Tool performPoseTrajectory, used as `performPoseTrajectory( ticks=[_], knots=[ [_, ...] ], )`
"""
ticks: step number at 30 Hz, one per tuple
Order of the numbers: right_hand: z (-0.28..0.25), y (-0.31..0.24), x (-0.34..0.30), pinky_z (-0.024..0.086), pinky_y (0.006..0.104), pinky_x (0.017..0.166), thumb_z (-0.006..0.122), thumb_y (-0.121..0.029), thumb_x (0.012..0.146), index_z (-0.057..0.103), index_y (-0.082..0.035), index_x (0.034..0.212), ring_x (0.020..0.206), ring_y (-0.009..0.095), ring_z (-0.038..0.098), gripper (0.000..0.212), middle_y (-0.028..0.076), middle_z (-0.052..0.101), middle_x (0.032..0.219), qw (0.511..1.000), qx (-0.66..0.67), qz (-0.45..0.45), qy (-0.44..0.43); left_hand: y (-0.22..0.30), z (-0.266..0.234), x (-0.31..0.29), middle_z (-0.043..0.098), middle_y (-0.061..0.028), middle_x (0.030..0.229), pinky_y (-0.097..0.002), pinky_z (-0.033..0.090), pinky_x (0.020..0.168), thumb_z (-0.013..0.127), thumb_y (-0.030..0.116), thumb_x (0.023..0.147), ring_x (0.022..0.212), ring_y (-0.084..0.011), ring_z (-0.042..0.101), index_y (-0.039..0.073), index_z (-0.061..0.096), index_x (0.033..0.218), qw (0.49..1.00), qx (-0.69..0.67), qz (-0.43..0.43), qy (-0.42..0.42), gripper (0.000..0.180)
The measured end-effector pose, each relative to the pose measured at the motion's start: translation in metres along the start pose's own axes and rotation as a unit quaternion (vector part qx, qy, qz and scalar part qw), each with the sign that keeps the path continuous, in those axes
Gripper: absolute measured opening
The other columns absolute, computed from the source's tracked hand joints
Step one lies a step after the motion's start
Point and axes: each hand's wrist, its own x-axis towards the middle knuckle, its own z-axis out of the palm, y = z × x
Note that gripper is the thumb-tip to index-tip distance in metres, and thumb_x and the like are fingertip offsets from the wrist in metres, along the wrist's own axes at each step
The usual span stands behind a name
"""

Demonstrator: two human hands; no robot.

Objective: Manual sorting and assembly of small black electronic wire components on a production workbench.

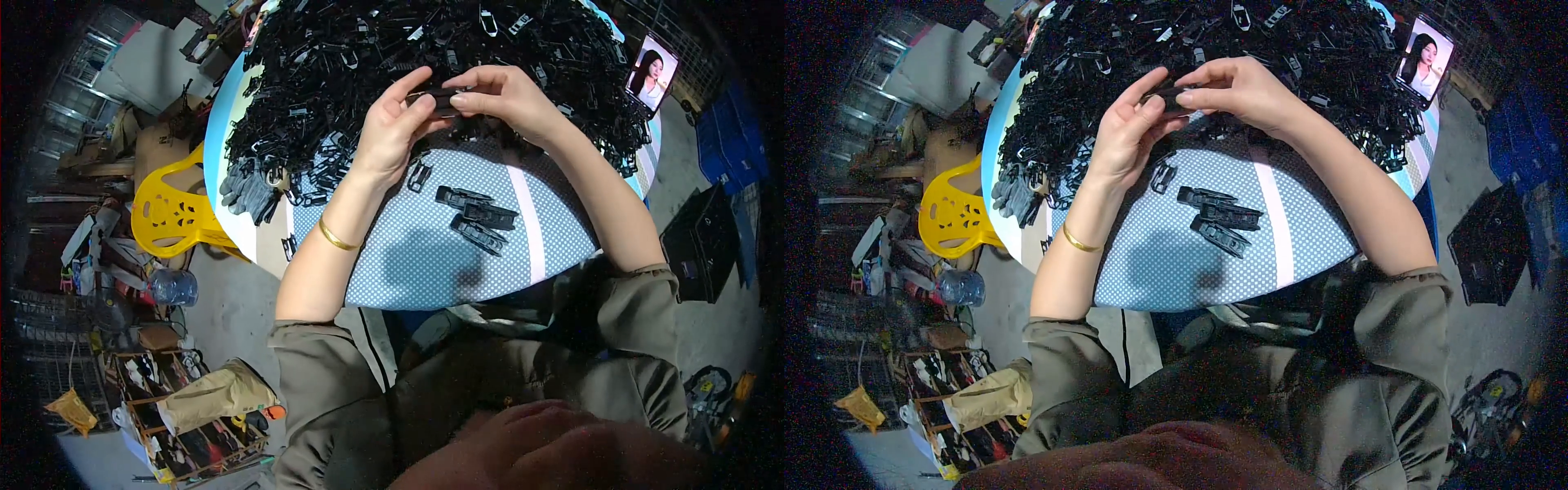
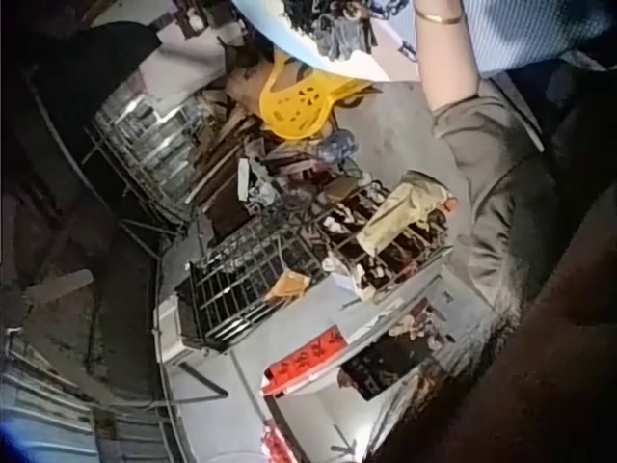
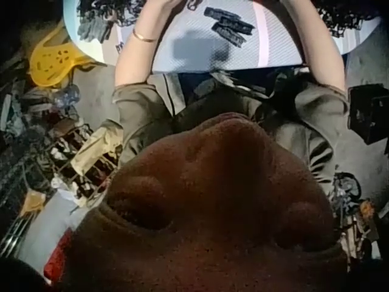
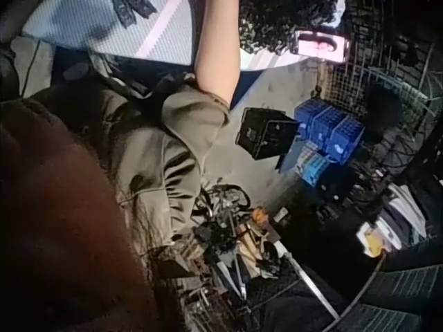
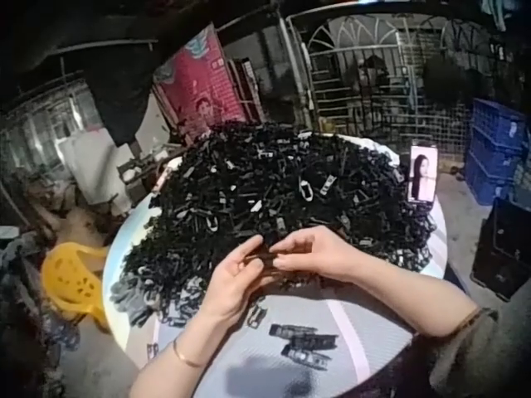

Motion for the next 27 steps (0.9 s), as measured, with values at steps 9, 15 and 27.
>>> performPoseTrajectory(
  ticks=[9,15,27],
  knots=[
    [-0.038,-0.018,0.024,0.046,0.0205,0.064,0.051,-0.04,0.083,0.06,-0.004,0.1,0.073,0.008,0.058,0.041,0.006,0.062,0.09,0.992,-0.107,-0.03,0.057,-0.001,0.013,-0.012,0.055,-0.0069,0.096,-0.0254,0.044,0.078,0.054,0.009,0.081,0.092,-0.0107,0.051,-0.001,0.039,0.119,0.976,0.201,0.029,-0.08,0.043],
    [-0.098,0.029,0.074,0.048,0.0367,0.072,0.059,-0.023,0.073,0.06,-0.011,0.099,0.083,0.028,0.059,0.028,0.012,0.062,0.089,0.711,-0.657,0.035,0.249,-0.025,0.035,-0.022,0.06,-0.0126,0.09,-0.0296,0.045,0.075,0.056,0.011,0.077,0.084,-0.0226,0.058,0.002,0.059,0.093,0.869,0.365,0.104,-0.316,0.019],
    [-0.044,-0.034,0.032,0.048,0.0369,0.07,0.064,-0.022,0.063,0.062,-0.004,0.093,0.079,0.031,0.06,0.034,0.015,0.063,0.084,0.879,-0.429,0.002,0.205,-0.011,-0.002,0.001,0.047,-0.0199,0.114,-0.029,0.049,0.081,0.045,0.019,0.088,0.095,-0.024,0.056,-0.007,0.036,0.12,0.998,0.049,-0.019,0.046,0.042]
  ],
)
